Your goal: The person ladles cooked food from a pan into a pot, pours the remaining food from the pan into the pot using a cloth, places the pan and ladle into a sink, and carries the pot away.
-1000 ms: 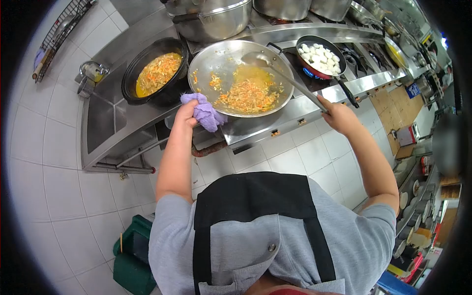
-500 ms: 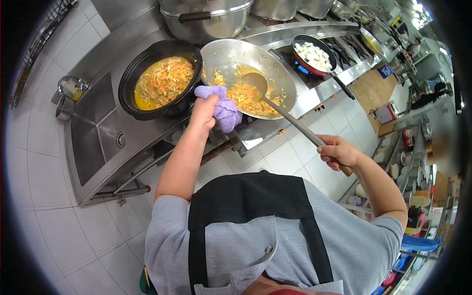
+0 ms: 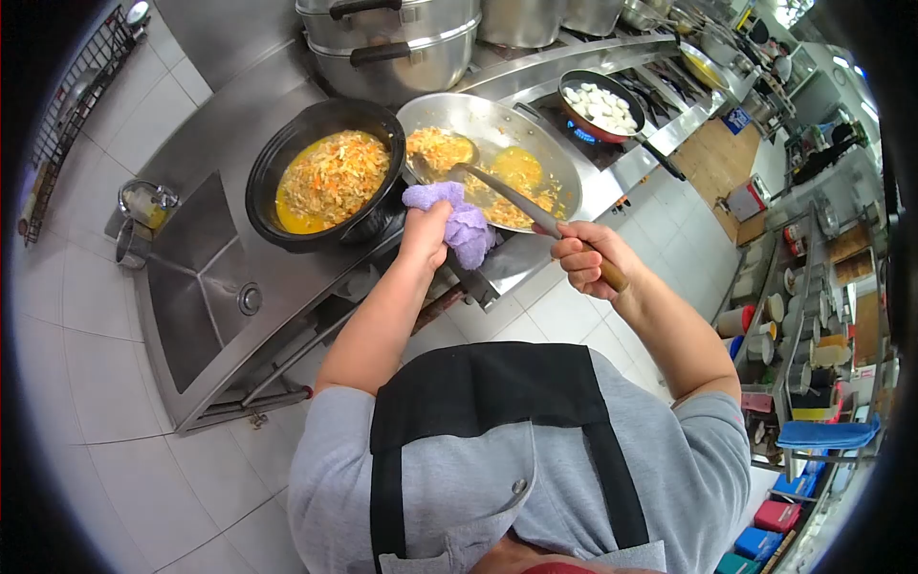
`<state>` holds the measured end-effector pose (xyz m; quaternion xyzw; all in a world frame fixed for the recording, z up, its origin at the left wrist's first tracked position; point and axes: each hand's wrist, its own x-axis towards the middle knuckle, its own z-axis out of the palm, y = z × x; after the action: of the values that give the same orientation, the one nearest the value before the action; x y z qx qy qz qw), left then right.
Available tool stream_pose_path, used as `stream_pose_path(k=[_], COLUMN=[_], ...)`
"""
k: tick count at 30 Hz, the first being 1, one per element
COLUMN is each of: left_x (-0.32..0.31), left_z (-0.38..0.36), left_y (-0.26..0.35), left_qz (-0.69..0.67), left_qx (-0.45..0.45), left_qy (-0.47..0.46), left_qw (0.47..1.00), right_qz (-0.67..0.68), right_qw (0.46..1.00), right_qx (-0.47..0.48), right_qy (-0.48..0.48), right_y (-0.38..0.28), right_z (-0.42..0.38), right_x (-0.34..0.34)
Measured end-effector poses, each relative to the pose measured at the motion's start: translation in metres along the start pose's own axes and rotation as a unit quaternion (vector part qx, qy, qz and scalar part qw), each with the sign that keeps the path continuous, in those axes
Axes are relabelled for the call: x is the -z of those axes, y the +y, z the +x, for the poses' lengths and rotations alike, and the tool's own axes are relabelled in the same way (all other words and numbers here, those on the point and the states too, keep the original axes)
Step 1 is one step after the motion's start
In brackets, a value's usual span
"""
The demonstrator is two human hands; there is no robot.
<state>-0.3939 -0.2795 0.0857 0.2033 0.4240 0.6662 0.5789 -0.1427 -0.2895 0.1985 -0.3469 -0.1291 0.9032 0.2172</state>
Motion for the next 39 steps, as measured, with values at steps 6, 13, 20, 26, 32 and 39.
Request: stream_pose_path(k=[6, 13, 20, 26, 32, 39], left_x=[0.036, 0.051, 0.049, 0.047, 0.043, 0.053], left_z=[0.025, 0.035, 0.036, 0.031, 0.030, 0.036], left_y=[-0.012, -0.018, -0.021, -0.020, -0.023, -0.033], left_qz=[0.003, -0.018, -0.029, -0.017, -0.044, -0.062], left_qx=[0.043, 0.067, 0.053, 0.027, 0.021, 0.012], left_qy=[0.005, 0.020, 0.047, 0.030, 0.040, 0.021], left_qw=[0.999, 0.997, 0.997, 0.999, 0.998, 0.998], right_qz=[-0.073, -0.215, -0.279, -0.615, -0.836, -0.879], right_qw=[0.997, 0.964, 0.947, 0.770, 0.458, 0.398], right_qx=[0.035, 0.123, 0.158, 0.169, 0.299, 0.256], right_qy=[0.019, 0.095, 0.033, 0.018, 0.040, 0.060], right_y=[-0.014, -0.023, -0.013, 0.007, 0.014, 0.007], right_z=[-0.024, -0.094, -0.110, -0.061, -0.036, -0.084], right_x=[0.014, -0.015, -0.062, -0.089, -0.079, -0.100])
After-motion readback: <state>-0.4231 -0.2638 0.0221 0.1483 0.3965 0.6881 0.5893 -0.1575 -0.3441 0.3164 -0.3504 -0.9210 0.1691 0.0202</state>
